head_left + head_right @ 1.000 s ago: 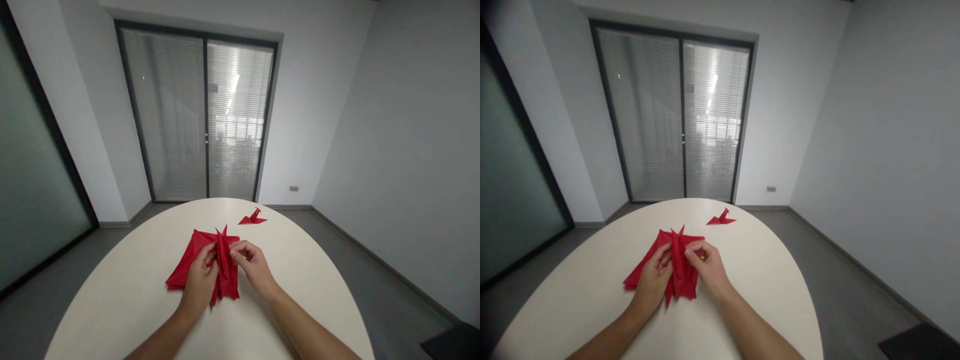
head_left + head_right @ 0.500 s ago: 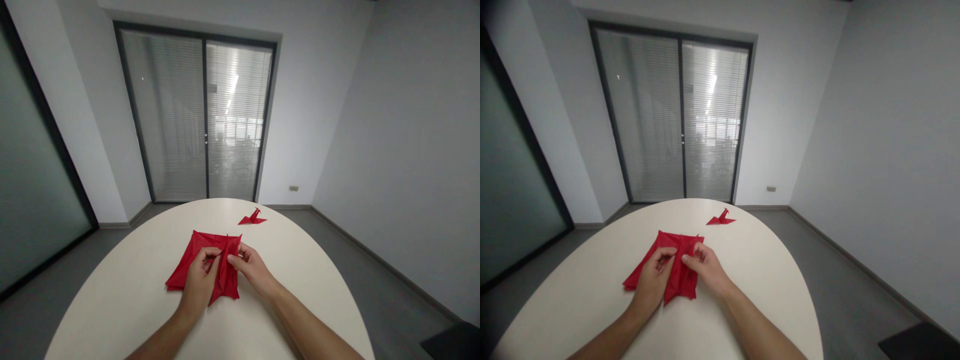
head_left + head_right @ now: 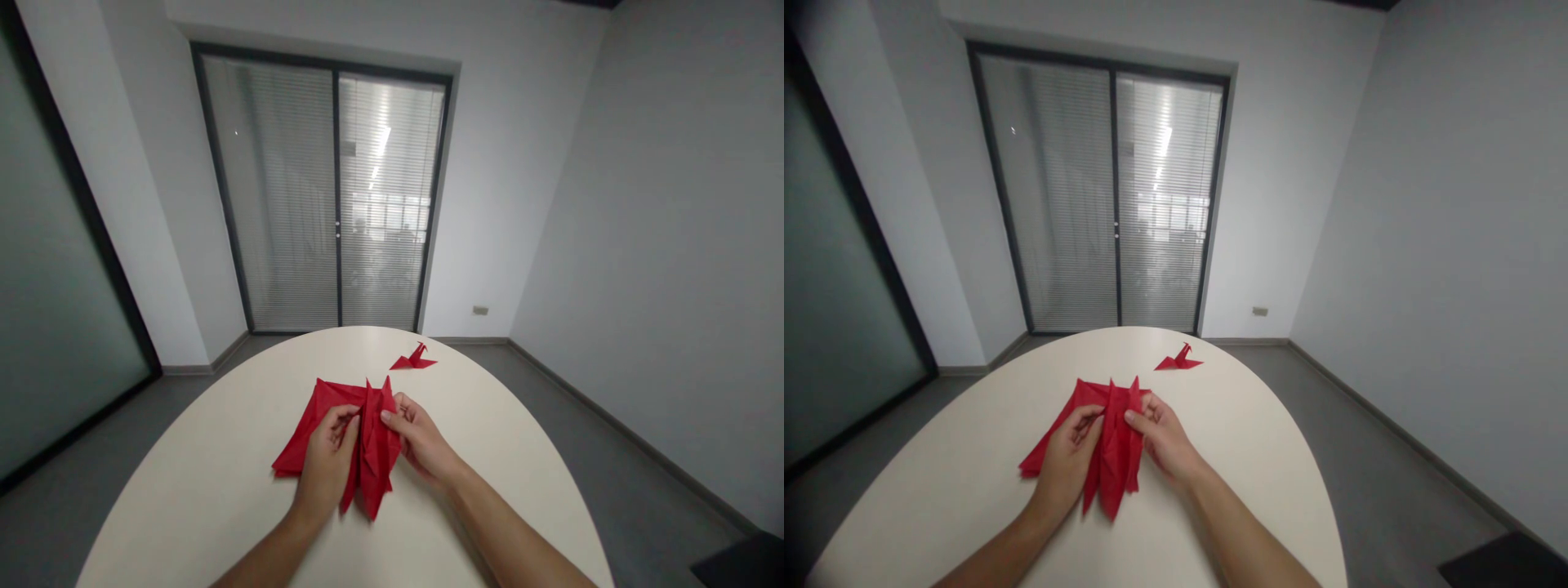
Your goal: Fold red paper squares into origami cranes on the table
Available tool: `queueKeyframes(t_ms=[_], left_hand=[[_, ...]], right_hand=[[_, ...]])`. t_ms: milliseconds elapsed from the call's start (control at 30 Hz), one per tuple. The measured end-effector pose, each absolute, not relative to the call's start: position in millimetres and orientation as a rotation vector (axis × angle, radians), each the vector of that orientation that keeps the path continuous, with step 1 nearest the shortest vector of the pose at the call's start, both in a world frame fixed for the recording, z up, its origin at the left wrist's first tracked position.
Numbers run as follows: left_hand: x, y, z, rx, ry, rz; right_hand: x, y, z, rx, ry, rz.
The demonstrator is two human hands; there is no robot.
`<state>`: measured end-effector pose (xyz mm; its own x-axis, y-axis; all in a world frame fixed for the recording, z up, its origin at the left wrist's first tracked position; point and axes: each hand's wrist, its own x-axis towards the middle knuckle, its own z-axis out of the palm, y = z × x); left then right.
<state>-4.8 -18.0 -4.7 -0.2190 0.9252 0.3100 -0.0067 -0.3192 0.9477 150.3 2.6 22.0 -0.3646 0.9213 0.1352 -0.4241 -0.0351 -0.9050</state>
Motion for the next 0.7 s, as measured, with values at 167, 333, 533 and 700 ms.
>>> queueKeyframes(t_ms=[167,333,533,700], left_hand=[[-9,-17,-8,1.326,1.213,1.690],[-13,-18,-2,1.382,1.258,1.788],[-13,-23,3,1.340,1.104,1.782],[-12,-29,8,1.435,1.072,1.886]], right_hand=[[155,4,25,-0.594,-1.153,1.675],[156,2,28,-0.561,-1.172,1.701],[160,-3,32,-0.635,-1.168,1.669],[165,-5,37,-0.609,-1.070,1.709]])
